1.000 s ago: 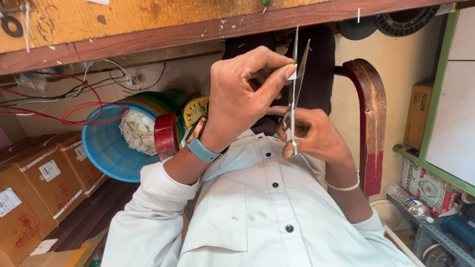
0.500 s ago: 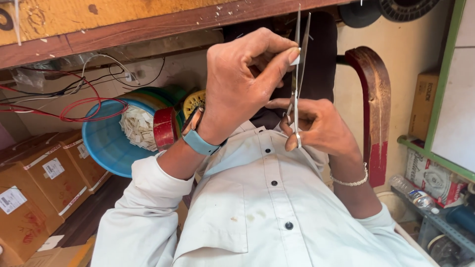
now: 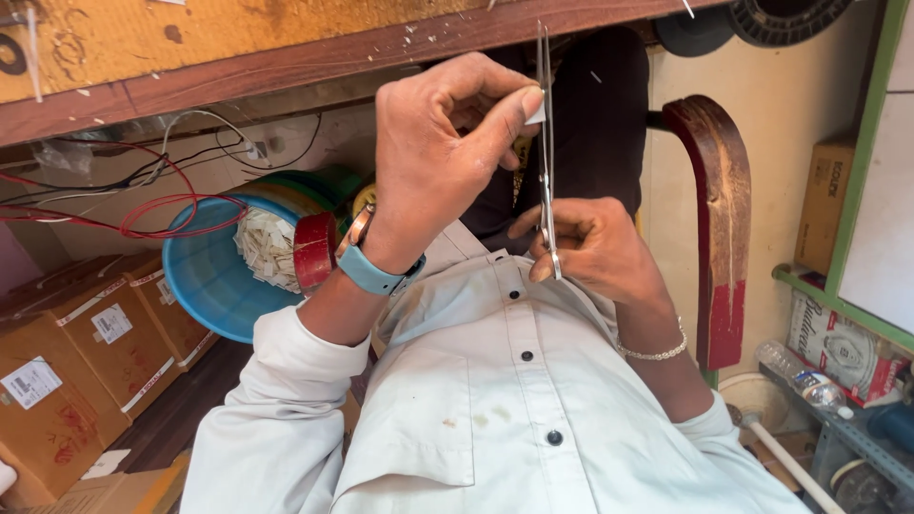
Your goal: The person works on a cylindrical electrical component, likely a motor stator, at a cluttered workbench. They use a screwdriver to adjust parts and scissors to cut small white insulating pieces, which they then insert into the component's slots.
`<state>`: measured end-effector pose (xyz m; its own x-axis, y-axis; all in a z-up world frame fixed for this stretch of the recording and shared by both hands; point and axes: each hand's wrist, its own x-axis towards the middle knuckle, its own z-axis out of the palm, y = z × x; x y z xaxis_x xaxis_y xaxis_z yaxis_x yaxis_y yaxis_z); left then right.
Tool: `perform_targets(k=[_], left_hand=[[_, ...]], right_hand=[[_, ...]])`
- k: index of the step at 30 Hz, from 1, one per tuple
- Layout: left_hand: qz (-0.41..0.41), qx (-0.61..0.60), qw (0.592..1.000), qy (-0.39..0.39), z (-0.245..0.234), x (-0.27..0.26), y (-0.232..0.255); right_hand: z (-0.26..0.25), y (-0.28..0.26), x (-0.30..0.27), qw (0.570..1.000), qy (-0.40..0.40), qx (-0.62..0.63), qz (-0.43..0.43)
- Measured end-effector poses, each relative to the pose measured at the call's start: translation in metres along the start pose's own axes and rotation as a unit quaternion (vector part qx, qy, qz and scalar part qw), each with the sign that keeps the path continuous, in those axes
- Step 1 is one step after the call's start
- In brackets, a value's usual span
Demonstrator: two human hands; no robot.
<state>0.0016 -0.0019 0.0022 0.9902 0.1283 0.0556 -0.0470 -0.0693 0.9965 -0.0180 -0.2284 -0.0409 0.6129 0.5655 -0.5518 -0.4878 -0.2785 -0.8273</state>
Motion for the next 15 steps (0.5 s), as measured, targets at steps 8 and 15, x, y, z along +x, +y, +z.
perform_targets(k=[8,15], left_hand=[[-0.084,-0.019,0.996,-0.032,0.004,0.006,-0.009],[-0.131,-0.054,0.989,-0.030,0.004,0.003,-0.008]], right_hand=[[-0.008,0.004,0.001,0.999,-0.025,-0.009,-0.018],[-0.013,-0.002,0.003,0.996,-0.040,-0.077,-0.028]])
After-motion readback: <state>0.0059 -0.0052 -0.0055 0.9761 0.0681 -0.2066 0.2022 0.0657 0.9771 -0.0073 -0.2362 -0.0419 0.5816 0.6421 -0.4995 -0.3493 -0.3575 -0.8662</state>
